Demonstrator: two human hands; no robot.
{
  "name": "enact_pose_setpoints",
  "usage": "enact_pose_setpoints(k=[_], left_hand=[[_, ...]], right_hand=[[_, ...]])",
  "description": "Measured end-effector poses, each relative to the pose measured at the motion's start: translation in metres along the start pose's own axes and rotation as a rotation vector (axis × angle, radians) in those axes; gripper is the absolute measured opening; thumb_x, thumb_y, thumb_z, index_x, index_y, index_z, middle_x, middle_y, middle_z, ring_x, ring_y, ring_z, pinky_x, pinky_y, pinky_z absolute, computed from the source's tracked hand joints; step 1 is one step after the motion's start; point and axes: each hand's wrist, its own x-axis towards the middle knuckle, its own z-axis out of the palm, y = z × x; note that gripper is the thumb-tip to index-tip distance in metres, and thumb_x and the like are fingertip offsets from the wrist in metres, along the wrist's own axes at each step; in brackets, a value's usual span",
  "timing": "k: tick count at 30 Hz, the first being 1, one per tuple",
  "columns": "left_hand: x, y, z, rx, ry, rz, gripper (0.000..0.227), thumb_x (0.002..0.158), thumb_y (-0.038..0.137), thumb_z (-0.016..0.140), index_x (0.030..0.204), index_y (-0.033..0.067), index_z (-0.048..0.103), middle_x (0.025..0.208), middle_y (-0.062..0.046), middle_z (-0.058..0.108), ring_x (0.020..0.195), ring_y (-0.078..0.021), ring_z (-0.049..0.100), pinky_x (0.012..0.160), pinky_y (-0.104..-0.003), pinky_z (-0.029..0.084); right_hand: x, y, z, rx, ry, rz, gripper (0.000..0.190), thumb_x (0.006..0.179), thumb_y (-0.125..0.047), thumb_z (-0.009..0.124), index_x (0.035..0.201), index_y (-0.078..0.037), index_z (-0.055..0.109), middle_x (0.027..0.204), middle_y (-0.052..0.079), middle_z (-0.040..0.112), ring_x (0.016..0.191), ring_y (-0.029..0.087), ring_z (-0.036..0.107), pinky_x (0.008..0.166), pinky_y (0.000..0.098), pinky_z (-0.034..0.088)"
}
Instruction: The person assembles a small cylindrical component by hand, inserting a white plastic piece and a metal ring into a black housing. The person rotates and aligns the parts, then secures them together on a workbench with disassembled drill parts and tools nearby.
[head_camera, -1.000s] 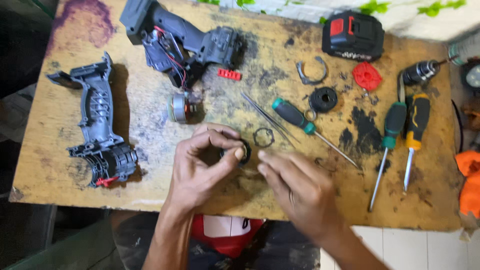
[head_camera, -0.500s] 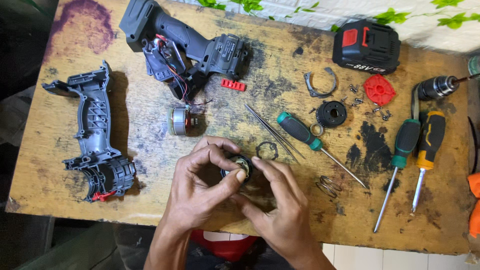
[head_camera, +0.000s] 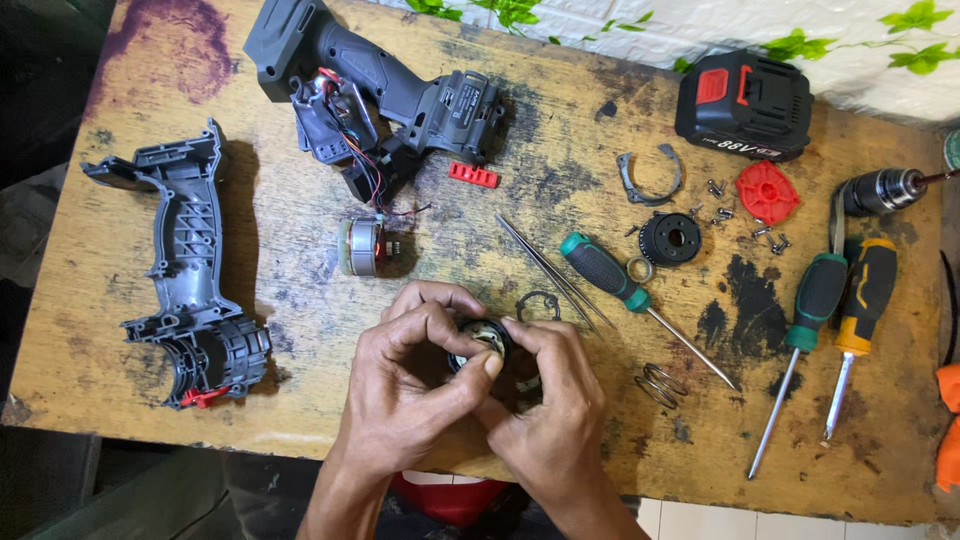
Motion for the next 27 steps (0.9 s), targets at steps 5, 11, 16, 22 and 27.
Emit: enact_pose_setpoints(k=[5,11,16,22,27], left_hand=[[0.0002,-0.0004,0.0005,0.017,0.003,0.009,0.011,0.082,0.013,0.076,0.080,0.0166,0.066,0.106,-0.010,0.068,0.102,-0.0178,0.066,0.092,-0.033,0.052],[-0.0015,-0.0008,0.0033,0.030,0.034,0.017,0.011,0.082,0.014,0.077,0.079,0.0159,0.066,0.105,-0.010,0.067,0.102,-0.0177,0.066,0.092,-0.033,0.051],[-0.0025,0.0005,0.0058,0.054,0.070,0.035,0.012,0.081,0.013,0.077,0.077,0.0150,0.066,0.104,-0.011,0.067,0.100,-0.0179,0.067,0.089,-0.032,0.052],[-0.0033,0.0000,0.0071,0.065,0.083,0.061,0.012,0.082,0.015,0.077,0.079,0.0163,0.066,0.105,-0.009,0.067,0.100,-0.0181,0.066,0.093,-0.034,0.051],[-0.0022,0.0023,0.0063,0.058,0.071,0.059,0.012,0.083,0.015,0.076,0.079,0.0163,0.065,0.103,-0.009,0.066,0.100,-0.0188,0.066,0.093,-0.034,0.051]], right_hand=[[0.0009,-0.0035,-0.0001,0.014,0.001,-0.002,0.035,0.089,-0.028,0.073,0.111,-0.003,0.066,0.104,0.011,0.069,0.097,0.027,0.070,0.087,0.0362,0.056],[-0.0006,-0.0020,0.0013,0.017,-0.006,0.004,0.034,0.090,-0.029,0.071,0.110,-0.002,0.063,0.104,0.013,0.068,0.097,0.028,0.070,0.087,0.0365,0.056],[-0.0006,-0.0039,0.0013,0.021,0.008,-0.002,0.031,0.091,-0.025,0.068,0.108,0.000,0.063,0.104,0.014,0.069,0.098,0.029,0.070,0.088,0.0373,0.056],[-0.0013,-0.0028,-0.0002,0.049,-0.024,-0.023,0.041,0.091,-0.022,0.069,0.124,0.000,0.062,0.117,0.014,0.069,0.106,0.029,0.070,0.095,0.0374,0.055],[-0.0004,-0.0022,0.0015,0.058,0.025,-0.027,0.032,0.091,-0.020,0.069,0.115,0.000,0.064,0.110,0.013,0.069,0.103,0.028,0.070,0.094,0.0375,0.056]])
